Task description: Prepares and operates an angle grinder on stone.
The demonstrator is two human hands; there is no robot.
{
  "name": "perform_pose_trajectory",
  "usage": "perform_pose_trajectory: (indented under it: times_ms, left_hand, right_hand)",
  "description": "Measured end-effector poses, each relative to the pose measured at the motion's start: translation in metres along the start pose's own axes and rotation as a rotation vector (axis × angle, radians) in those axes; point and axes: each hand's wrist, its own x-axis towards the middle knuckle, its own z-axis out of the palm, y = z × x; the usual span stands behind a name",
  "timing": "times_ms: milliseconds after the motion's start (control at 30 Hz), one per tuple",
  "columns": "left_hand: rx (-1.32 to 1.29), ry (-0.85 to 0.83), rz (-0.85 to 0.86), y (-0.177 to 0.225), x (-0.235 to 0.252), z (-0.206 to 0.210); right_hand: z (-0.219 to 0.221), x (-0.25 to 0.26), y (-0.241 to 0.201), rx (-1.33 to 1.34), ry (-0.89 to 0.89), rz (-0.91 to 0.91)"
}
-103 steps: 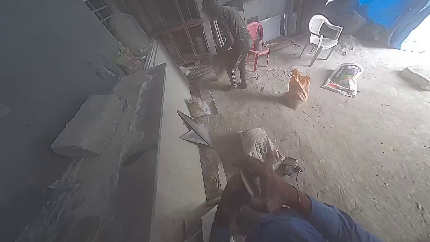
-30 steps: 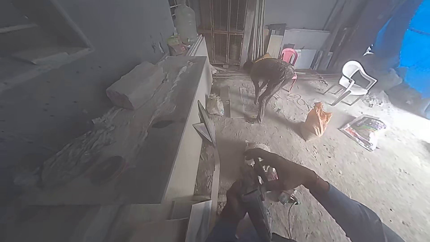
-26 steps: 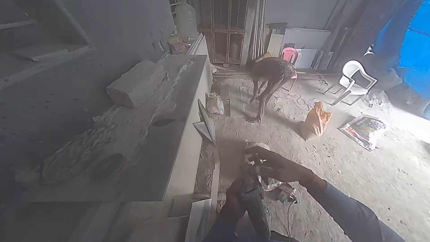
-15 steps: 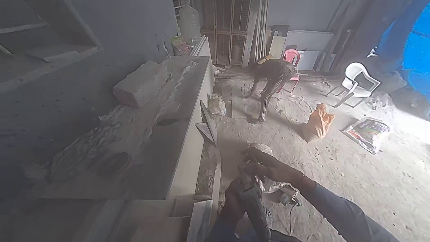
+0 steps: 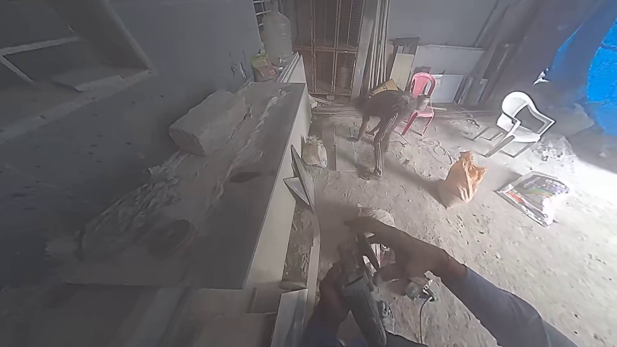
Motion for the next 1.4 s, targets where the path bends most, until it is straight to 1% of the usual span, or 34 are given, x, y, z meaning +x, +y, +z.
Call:
perform_pose_trajectory:
  times_ms: [33, 67, 133, 167, 200, 267, 300, 333, 400, 433, 500, 567, 633, 700, 733, 767, 833, 867, 900, 933, 967, 1000, 1067, 1100, 1167, 1233, 1300, 1367, 1400]
  left_hand:
    - [0.015, 0.005, 0.017, 0.000, -0.001, 0.000]
    - [0.020, -0.007, 0.020, 0.000, 0.001, -0.001]
    - [-0.020, -0.089, 0.009, -0.002, 0.003, -0.006]
    - [-0.039, -0.120, 0.003, -0.002, 0.004, -0.008]
    - [-0.047, -0.145, 0.000, -0.001, 0.007, -0.008]
    - [-0.058, -0.170, -0.002, 0.000, 0.008, -0.006]
    - [-0.073, -0.198, -0.005, 0.000, 0.008, -0.006]
    - [-0.087, -0.232, -0.006, 0.001, 0.008, -0.005]
    - [-0.100, -0.264, -0.009, 0.002, 0.009, -0.006]
    - [-0.096, -0.245, -0.008, 0.003, 0.009, -0.005]
    - [-0.062, -0.154, -0.016, 0.004, 0.009, -0.001]
    - [-0.043, -0.085, -0.033, 0.003, 0.012, 0.003]
    - [-0.039, -0.006, -0.039, 0.002, 0.015, 0.009]
    - [-0.059, 0.046, 0.004, 0.004, 0.021, 0.014]
    - [-0.002, 0.101, 0.064, 0.005, 0.023, 0.016]
    - [0.111, 0.157, 0.154, 0.004, 0.025, 0.015]
    - [0.496, 0.218, 0.383, -0.006, 0.028, 0.004]
    - [0.666, 0.245, 0.454, -0.007, 0.029, 0.003]
    - [0.749, 0.304, 0.506, -0.005, 0.034, 0.005]
    - [0.740, 0.383, 0.536, -0.002, 0.041, 0.010]
    - [0.676, 0.434, 0.538, -0.001, 0.043, 0.013]
    - [0.577, 0.443, 0.494, -0.002, 0.041, 0.012]
    - [0.357, 0.425, 0.295, -0.001, 0.033, 0.008]
    - [0.299, 0.432, 0.234, -0.006, 0.025, 0.007]
    - [0.248, 0.479, 0.200, -0.013, 0.020, -0.002]
    - [0.187, 0.498, 0.138, -0.027, 0.009, -0.018]
    - [0.094, 0.458, 0.092, -0.037, -0.002, -0.030]
    - [0.027, 0.405, 0.080, -0.036, -0.005, -0.034]
    - [0.019, 0.413, 0.058, -0.027, -0.006, -0.023]
  right_hand:
    - [0.001, -0.001, -0.002, 0.040, 0.038, 0.041]
    - [0.003, 0.000, -0.003, 0.066, 0.076, 0.122]
    - [0.004, 0.003, -0.003, 0.048, 0.054, 0.278]
    - [0.005, 0.005, -0.001, 0.039, 0.036, 0.281]
    - [0.005, 0.007, 0.001, 0.021, 0.027, 0.228]
    - [0.004, 0.005, 0.005, -0.051, 0.004, 0.054]
    - [0.003, 0.004, 0.006, -0.057, -0.008, 0.002]
    - [0.002, 0.002, 0.005, -0.027, -0.020, 0.000]
    - [0.003, 0.002, 0.002, 0.094, 0.012, 0.109]
    - [0.007, 0.003, 0.001, 0.175, 0.067, 0.178]
    - [0.026, 0.011, -0.004, 0.293, 0.222, 0.282]
    - [0.050, 0.022, -0.015, 0.277, 0.430, 0.337]
    - [0.064, 0.034, -0.015, 0.238, 0.645, 0.314]
    - [0.062, 0.044, -0.007, 0.228, 0.733, 0.241]
    - [0.059, 0.049, -0.003, 0.237, 0.753, 0.228]
    - [0.057, 0.055, 0.000, 0.245, 0.770, 0.220]
    - [0.056, 0.067, 0.003, 0.204, 0.836, 0.190]
    - [0.057, 0.072, 0.006, 0.143, 0.854, 0.164]
    - [0.059, 0.077, 0.009, 0.061, 0.856, 0.122]
    - [0.063, 0.080, 0.013, -0.052, 0.831, 0.056]
    - [0.068, 0.082, 0.018, -0.179, 0.782, -0.012]
    - [0.070, 0.083, 0.025, -0.326, 0.700, -0.112]
    - [0.054, 0.089, 0.045, -0.688, 0.423, -0.385]
    - [0.052, 0.089, 0.054, -0.741, 0.330, -0.413]
    - [0.056, 0.092, 0.070, -0.724, 0.222, -0.322]
    - [0.069, 0.088, 0.079, -0.675, 0.145, -0.245]
    - [0.080, 0.086, 0.082, -0.579, 0.107, -0.296]
    - [0.083, 0.090, 0.075, -0.358, 0.099, -0.406]
    - [0.083, 0.091, 0.067, -0.219, 0.087, -0.407]
